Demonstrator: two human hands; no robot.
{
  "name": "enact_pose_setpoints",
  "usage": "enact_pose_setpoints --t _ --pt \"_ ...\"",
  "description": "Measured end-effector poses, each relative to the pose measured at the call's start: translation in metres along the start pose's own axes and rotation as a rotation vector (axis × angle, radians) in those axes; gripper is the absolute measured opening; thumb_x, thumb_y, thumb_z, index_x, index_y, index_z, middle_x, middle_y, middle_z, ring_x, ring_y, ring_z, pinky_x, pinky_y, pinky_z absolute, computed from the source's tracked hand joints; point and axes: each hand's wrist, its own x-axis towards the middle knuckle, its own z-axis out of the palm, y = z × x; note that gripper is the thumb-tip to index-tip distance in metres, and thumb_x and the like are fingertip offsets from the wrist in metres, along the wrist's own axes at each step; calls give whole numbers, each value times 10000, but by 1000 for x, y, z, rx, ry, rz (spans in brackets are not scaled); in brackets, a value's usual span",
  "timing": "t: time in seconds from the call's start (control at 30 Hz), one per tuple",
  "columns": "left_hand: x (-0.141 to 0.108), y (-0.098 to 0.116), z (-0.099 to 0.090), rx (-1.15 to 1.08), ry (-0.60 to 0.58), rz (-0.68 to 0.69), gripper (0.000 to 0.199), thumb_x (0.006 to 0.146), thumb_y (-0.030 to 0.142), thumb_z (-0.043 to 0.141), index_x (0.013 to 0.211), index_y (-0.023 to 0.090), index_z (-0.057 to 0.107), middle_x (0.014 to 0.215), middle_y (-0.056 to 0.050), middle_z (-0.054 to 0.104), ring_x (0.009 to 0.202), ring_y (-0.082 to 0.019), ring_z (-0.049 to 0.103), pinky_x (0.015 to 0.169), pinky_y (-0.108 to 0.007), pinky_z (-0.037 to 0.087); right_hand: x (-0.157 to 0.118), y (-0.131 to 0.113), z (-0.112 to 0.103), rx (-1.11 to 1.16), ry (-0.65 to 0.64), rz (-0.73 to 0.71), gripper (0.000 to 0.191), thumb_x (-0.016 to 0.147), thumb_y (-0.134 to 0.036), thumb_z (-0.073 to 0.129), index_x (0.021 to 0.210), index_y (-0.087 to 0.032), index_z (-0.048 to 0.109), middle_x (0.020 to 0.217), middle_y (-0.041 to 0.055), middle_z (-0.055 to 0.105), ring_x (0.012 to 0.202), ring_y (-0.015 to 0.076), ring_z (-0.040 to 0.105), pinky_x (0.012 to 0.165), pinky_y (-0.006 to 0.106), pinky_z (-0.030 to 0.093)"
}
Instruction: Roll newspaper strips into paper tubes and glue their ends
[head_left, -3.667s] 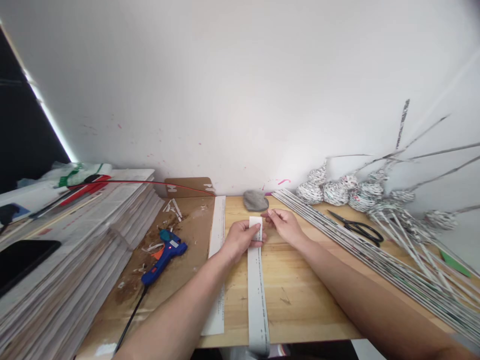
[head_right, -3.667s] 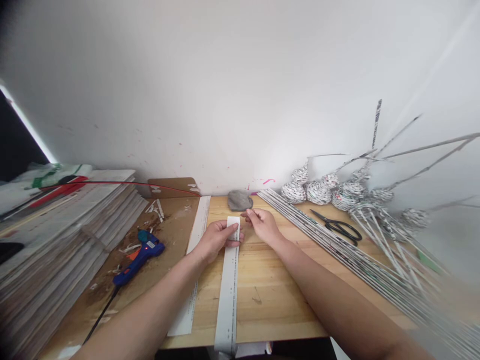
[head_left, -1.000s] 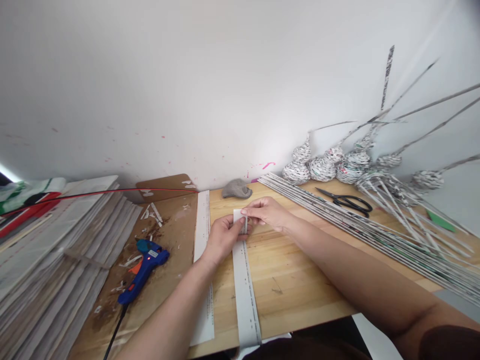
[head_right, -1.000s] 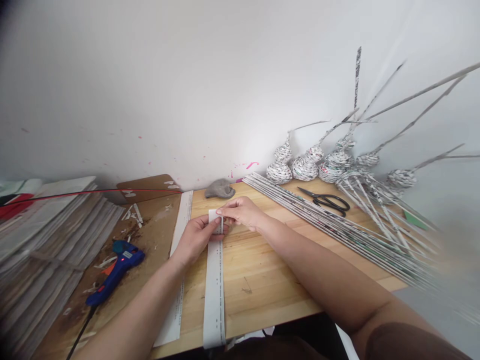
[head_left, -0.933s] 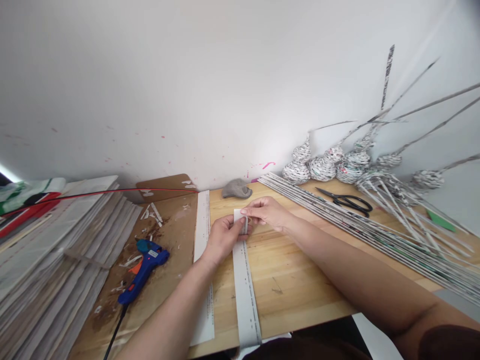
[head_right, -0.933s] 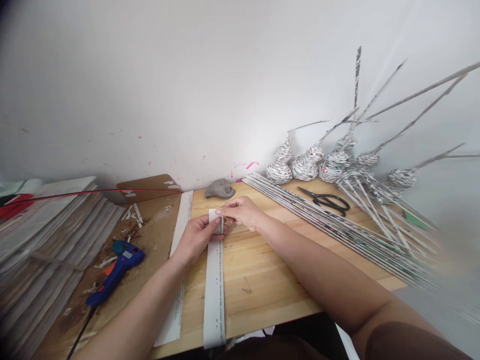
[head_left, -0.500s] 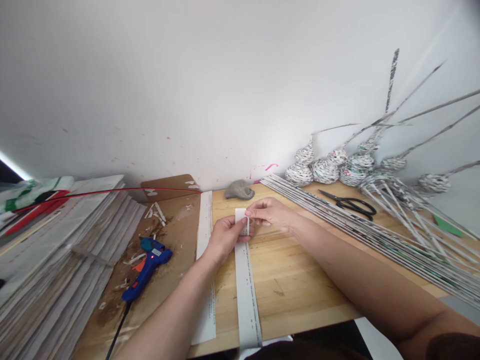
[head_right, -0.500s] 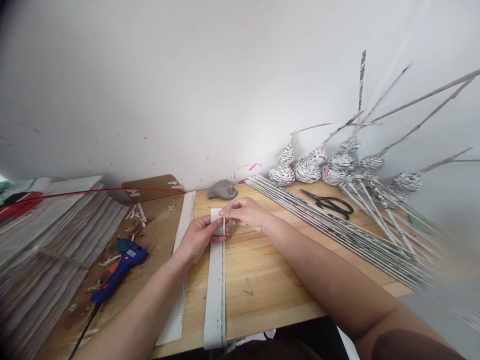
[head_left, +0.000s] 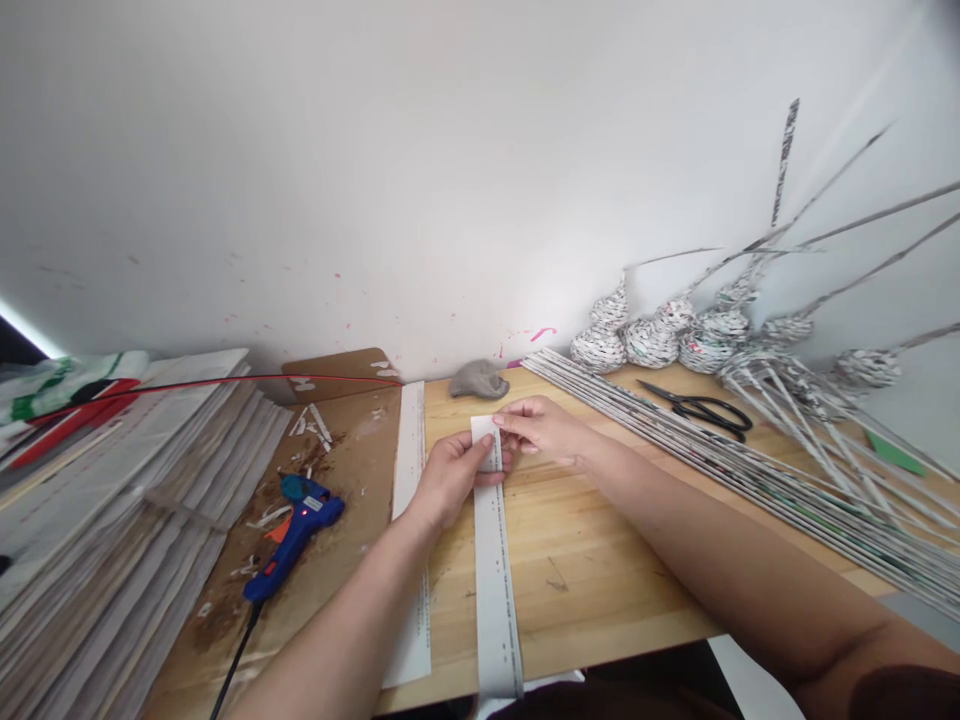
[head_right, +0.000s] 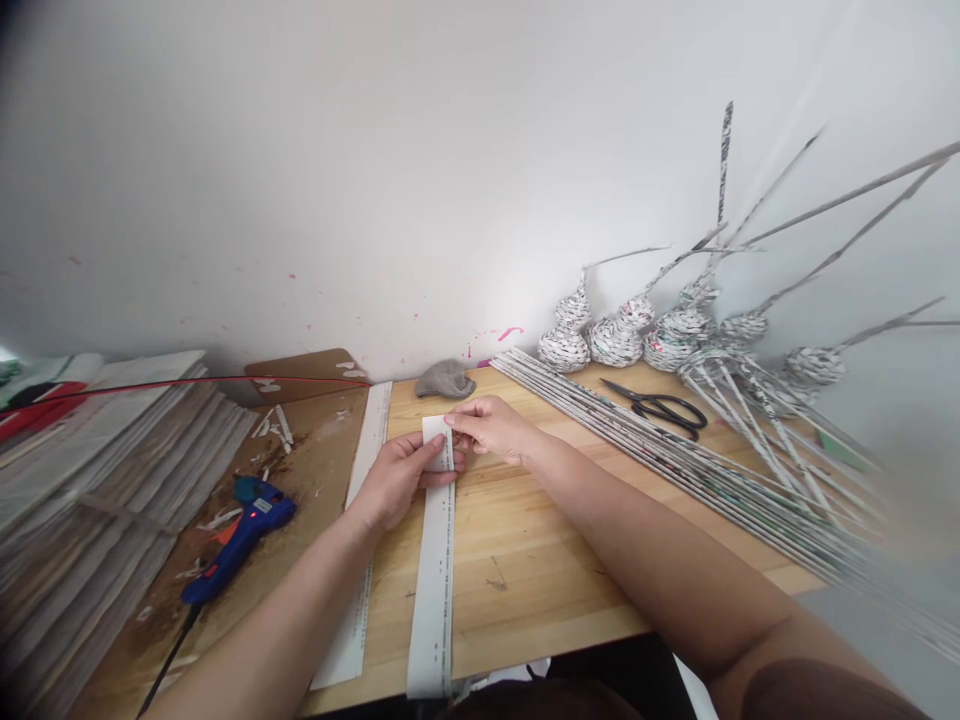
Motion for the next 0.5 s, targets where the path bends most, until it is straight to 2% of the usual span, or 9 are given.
enact_pose_setpoints --t 0.2,0.5 --pt "0 -3 2 47 47 -2 368 794 427 597 1026 150 667 875 -99 711 804 -212 663 696 -322 536 1 0 11 44 191 37 269 624 -355 765 684 -114 660 510 -14 527 424 50 397 364 185 168" --pt "0 -4 3 62 52 10 372 805 430 581 1031 146 657 880 -99 713 819 -225 667 710 -351 537 4 7 16 67 270 47 266 604 -355 776 679 -130 655 481 -33 521 410 52 397 364 181 198"
